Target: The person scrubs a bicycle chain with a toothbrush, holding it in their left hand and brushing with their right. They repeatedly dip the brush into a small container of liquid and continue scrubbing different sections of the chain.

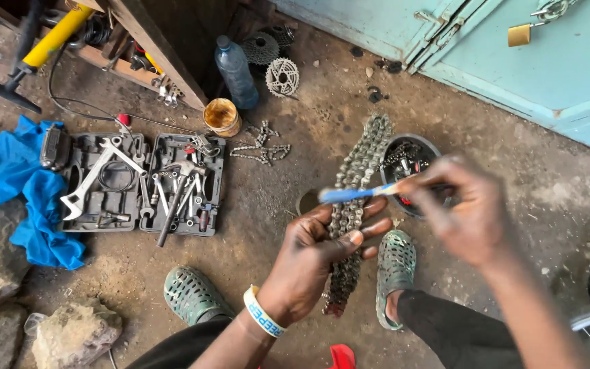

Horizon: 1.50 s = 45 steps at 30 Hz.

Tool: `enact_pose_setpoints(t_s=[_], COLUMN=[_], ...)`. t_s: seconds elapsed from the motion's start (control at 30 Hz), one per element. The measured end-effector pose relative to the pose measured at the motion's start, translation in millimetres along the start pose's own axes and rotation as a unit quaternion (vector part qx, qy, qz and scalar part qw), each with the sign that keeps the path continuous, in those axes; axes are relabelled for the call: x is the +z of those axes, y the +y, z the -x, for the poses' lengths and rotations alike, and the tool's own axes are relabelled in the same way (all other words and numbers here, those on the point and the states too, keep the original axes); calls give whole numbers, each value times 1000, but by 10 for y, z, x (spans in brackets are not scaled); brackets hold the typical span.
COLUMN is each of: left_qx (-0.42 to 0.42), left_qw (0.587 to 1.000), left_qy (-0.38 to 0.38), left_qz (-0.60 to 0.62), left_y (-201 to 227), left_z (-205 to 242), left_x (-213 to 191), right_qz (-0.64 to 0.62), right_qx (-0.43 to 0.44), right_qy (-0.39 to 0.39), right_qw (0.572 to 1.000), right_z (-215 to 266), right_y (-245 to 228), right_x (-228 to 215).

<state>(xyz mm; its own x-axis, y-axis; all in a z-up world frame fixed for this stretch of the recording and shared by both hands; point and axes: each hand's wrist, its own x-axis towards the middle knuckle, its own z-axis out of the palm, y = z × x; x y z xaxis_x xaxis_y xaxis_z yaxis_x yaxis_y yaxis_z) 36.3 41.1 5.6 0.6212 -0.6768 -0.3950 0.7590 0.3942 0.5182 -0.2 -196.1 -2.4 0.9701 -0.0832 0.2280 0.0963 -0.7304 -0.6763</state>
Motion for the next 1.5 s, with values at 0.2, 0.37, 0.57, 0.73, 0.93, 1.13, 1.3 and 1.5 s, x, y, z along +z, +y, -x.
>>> enact_pose_setpoints(t_s=[0.2, 0.37, 0.57, 0.73, 0.93, 1.13, 1.3, 1.5], left_qx=[3, 12, 16, 10, 44, 26, 56, 90], left_qw=[999, 997, 995, 997, 998, 996, 998, 992], left_qy=[-37, -68, -90, -72, -3, 51, 11, -73], left_qz=[22, 37, 38, 37, 42, 69, 33, 58], left_y=[-3, 16, 22, -48, -100, -39, -23, 25], left_z=[61, 70, 49, 19, -62, -75, -50, -12], left_x=[-27, -30, -35, -43, -56, -69, -61, -47], right_qz=[-11, -53, -96, -97, -21, -62, -29, -38], right_qx=[101, 98, 68, 21, -66, 50, 63, -12], right_qy=[132, 163, 169, 130, -17, 93, 69, -30], right_qw=[986, 980, 979, 987, 997, 992, 995, 999], right_z=[217, 260, 260, 234, 151, 223, 215, 204], right_y=[259, 309, 194, 43, 121, 170, 94, -143], right_x=[-330, -265, -260, -89, -58, -209, -153, 73])
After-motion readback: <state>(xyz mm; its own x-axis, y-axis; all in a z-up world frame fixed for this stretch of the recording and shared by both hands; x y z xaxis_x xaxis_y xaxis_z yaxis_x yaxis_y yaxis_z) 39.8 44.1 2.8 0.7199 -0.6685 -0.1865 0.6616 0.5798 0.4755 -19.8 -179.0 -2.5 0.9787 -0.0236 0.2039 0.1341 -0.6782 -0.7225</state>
